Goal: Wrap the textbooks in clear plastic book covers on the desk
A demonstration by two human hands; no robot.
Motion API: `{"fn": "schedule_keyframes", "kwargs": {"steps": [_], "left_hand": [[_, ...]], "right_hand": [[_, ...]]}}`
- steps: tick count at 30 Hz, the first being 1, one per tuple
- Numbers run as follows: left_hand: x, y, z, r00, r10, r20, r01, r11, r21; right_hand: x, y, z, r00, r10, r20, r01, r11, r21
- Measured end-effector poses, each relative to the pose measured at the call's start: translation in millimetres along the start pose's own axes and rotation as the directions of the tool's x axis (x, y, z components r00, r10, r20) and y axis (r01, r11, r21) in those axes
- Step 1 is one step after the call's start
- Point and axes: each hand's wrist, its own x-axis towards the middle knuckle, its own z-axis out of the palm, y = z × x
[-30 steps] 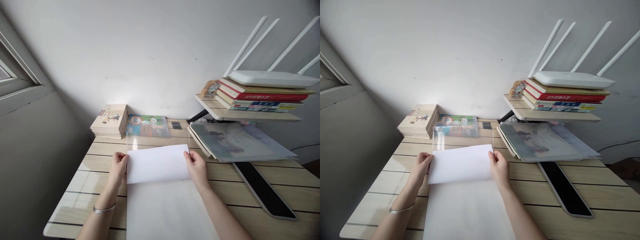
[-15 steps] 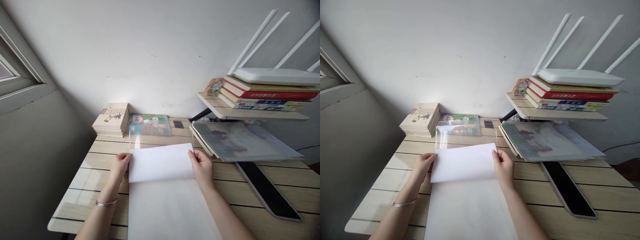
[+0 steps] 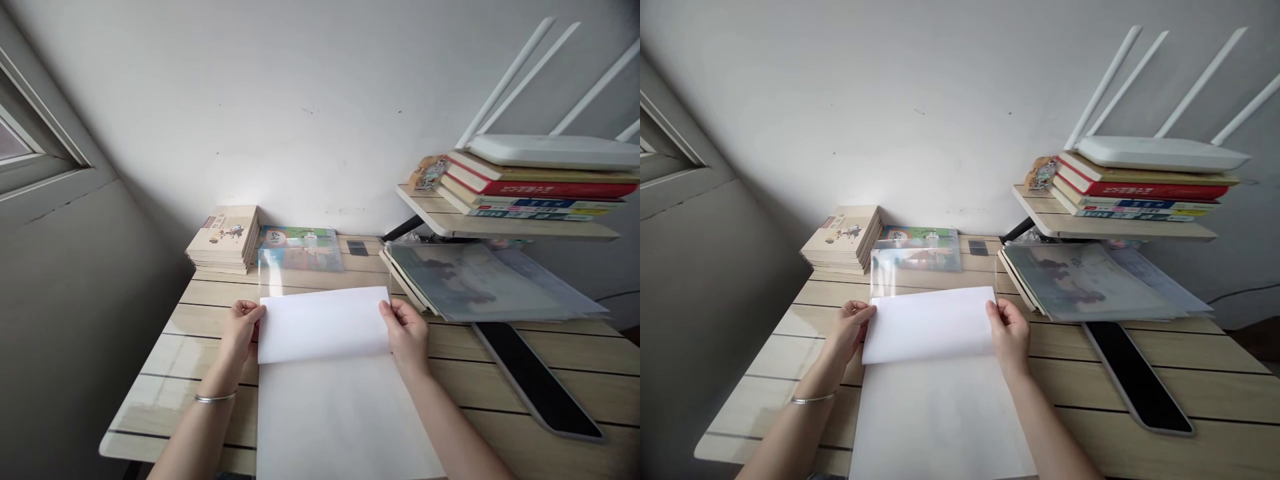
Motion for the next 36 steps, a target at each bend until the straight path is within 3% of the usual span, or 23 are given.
{"fn": "schedule_keyframes", "kwargs": {"steps": [3,10,28,34,36], "left_hand": [[-2,1,1.0,1.000,0.002,-0.009,-0.002,1.000,-0.016],[-5,3,2.1,0.995,-0.017,0.098,0.023,0.998,-0.055],[-10,0,10.8,0.988,0.149,-0.047,-0.142,0.981,0.135],[-9,7,1.0,0.990,0.055,0.130,-0.079,0.978,0.194],[-8,7,-0.2,0.988,0.070,0.134,-0.095,0.977,0.190]], "right_hand": [[-1,0,0,1.000,0.000,-0.004,0.000,1.000,0.001],[-1,2,0,1.000,0.003,-0.020,-0.004,1.000,-0.010],[-3,8,4,0.997,-0.035,-0.067,0.032,0.998,-0.049],[-4,5,6,0.996,-0.030,-0.080,0.024,0.998,-0.064],[-4,3,6,0.997,-0.028,-0.077,0.023,0.998,-0.065]]}}
